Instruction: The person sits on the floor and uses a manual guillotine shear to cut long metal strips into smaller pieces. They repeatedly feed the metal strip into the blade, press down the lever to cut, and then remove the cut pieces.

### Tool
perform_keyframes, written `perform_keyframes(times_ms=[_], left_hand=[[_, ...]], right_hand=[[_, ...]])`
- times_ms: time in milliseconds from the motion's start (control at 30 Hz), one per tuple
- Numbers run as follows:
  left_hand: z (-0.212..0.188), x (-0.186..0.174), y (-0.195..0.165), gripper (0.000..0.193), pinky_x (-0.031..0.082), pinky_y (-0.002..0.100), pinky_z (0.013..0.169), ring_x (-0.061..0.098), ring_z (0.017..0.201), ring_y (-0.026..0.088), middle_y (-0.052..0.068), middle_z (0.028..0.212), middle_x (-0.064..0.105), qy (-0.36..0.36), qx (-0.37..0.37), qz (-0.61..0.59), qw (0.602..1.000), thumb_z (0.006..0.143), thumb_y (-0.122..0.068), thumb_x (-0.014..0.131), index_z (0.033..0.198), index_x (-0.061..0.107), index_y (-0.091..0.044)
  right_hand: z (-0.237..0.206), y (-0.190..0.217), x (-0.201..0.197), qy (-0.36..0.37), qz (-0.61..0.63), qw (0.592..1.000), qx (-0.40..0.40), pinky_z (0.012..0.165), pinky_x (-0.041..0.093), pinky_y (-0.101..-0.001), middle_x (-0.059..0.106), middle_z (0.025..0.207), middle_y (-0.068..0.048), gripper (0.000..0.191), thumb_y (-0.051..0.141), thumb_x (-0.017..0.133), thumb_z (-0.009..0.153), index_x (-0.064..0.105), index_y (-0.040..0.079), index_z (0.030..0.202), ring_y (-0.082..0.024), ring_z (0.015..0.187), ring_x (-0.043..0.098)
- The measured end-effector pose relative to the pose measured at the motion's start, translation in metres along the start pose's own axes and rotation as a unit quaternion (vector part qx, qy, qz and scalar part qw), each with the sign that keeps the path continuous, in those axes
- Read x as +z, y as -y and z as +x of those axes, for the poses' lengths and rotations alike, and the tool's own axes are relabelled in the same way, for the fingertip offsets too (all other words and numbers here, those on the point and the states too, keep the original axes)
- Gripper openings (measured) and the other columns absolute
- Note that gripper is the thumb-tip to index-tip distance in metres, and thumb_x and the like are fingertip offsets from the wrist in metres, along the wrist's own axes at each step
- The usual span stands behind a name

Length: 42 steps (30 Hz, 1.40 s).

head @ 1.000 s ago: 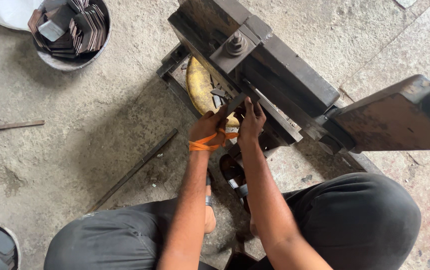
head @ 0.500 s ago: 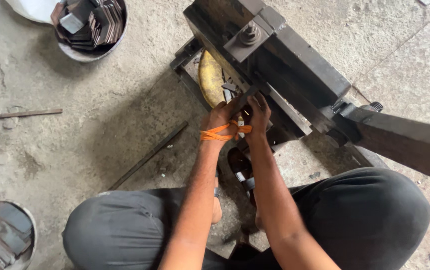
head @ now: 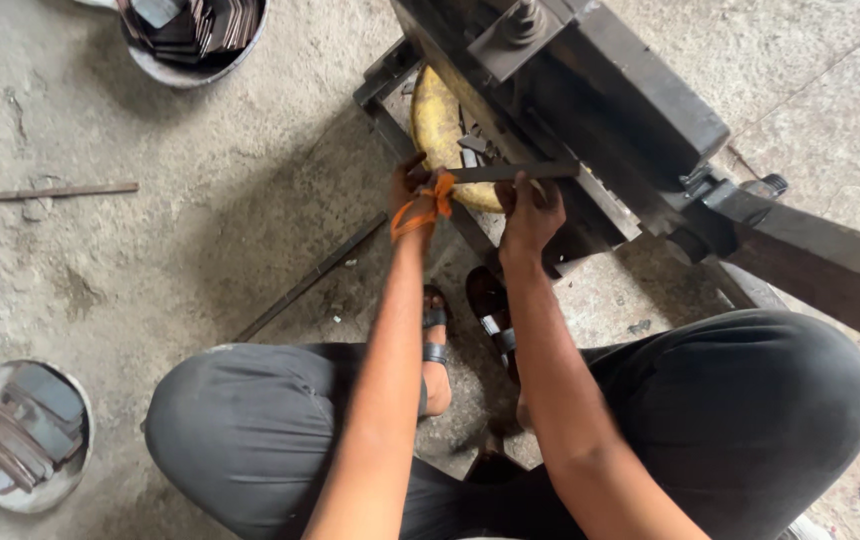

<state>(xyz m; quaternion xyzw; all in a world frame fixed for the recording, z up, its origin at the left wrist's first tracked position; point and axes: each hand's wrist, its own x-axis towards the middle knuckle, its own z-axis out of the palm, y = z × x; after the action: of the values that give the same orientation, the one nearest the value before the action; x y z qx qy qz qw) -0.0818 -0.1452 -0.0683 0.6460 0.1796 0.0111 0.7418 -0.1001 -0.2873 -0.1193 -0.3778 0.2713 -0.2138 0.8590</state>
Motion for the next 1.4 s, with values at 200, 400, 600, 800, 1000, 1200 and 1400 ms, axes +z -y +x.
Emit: perform_keyframes(times_ms=[200, 400, 600, 800, 1000, 1200, 1400], left_hand=[[-0.008, 0.028, 0.019, 0.047, 0.065, 0.045, 0.086, 0.075, 0.101, 0.035, 0.02, 0.125, 0.064, 0.046, -0.072, -0.313, 0.946, 0.104, -0.003, 0.053, 0.15, 0.042, -0.002], [0.008, 0.052, 0.013, 0.069, 0.066, 0.045, 0.087, 0.074, 0.102, 0.037, 0.027, 0.129, 0.061, 0.021, -0.102, -0.294, 0.95, 0.098, 0.002, 0.048, 0.156, 0.016, -0.019], [0.029, 0.075, 0.0, 0.062, 0.063, 0.043, 0.082, 0.072, 0.098, 0.033, 0.032, 0.13, 0.065, 0.041, -0.062, -0.216, 0.974, 0.104, 0.002, 0.049, 0.157, 0.02, -0.01], [0.044, 0.08, 0.019, 0.075, 0.064, 0.041, 0.086, 0.074, 0.1, 0.03, 0.03, 0.129, 0.062, 0.03, -0.07, -0.261, 0.962, 0.096, 0.008, 0.045, 0.155, 0.009, -0.019], [0.049, 0.076, 0.039, 0.071, 0.062, 0.041, 0.087, 0.069, 0.105, 0.029, 0.026, 0.133, 0.059, 0.007, -0.008, -0.205, 0.979, 0.098, 0.013, 0.045, 0.159, 0.02, -0.01], [0.045, 0.075, 0.036, 0.053, 0.063, 0.041, 0.086, 0.073, 0.102, 0.03, 0.027, 0.126, 0.066, 0.029, -0.004, -0.261, 0.965, 0.101, 0.005, 0.047, 0.148, 0.025, -0.008], [0.042, 0.079, 0.033, 0.057, 0.063, 0.041, 0.086, 0.071, 0.102, 0.028, 0.025, 0.127, 0.063, -0.016, -0.024, -0.202, 0.979, 0.101, 0.003, 0.051, 0.151, 0.026, -0.009]], right_hand=[[0.006, -0.001, -0.007, 0.02, 0.013, 0.999, -0.03, 0.062, 0.059, -0.0267, 0.073, 0.093, -0.013, 0.011, 0.0, 0.068, 0.1, 0.064, -0.007, 0.106, -0.019, 0.077, 0.074], [0.011, 0.007, -0.001, 0.051, 0.027, 0.998, 0.03, 0.081, 0.068, -0.0313, 0.073, 0.106, -0.016, 0.019, 0.001, 0.064, 0.098, 0.064, -0.008, 0.115, -0.023, 0.09, 0.078], [0.024, 0.004, 0.014, 0.043, 0.028, 0.998, 0.023, 0.085, 0.066, -0.0334, 0.072, 0.11, -0.015, 0.02, 0.0, 0.065, 0.098, 0.064, -0.008, 0.116, -0.021, 0.093, 0.076], [0.032, -0.005, 0.025, -0.005, 0.01, 1.0, 0.026, 0.081, 0.067, -0.0334, 0.074, 0.101, -0.014, 0.015, 0.005, 0.07, 0.097, 0.066, -0.007, 0.105, -0.021, 0.09, 0.076], [0.03, -0.008, 0.028, -0.006, 0.033, 0.999, 0.024, 0.081, 0.067, -0.0335, 0.075, 0.101, -0.015, 0.016, 0.007, 0.07, 0.098, 0.069, -0.008, 0.103, -0.021, 0.087, 0.076], [0.029, -0.007, 0.032, 0.011, 0.041, 0.999, 0.029, 0.079, 0.065, -0.0326, 0.076, 0.094, -0.014, 0.015, 0.007, 0.069, 0.099, 0.071, -0.008, 0.102, -0.02, 0.081, 0.075], [0.03, -0.008, 0.031, 0.023, 0.037, 0.999, 0.017, 0.08, 0.066, -0.0332, 0.076, 0.094, -0.016, 0.017, 0.007, 0.07, 0.1, 0.07, -0.01, 0.102, -0.021, 0.082, 0.076]])
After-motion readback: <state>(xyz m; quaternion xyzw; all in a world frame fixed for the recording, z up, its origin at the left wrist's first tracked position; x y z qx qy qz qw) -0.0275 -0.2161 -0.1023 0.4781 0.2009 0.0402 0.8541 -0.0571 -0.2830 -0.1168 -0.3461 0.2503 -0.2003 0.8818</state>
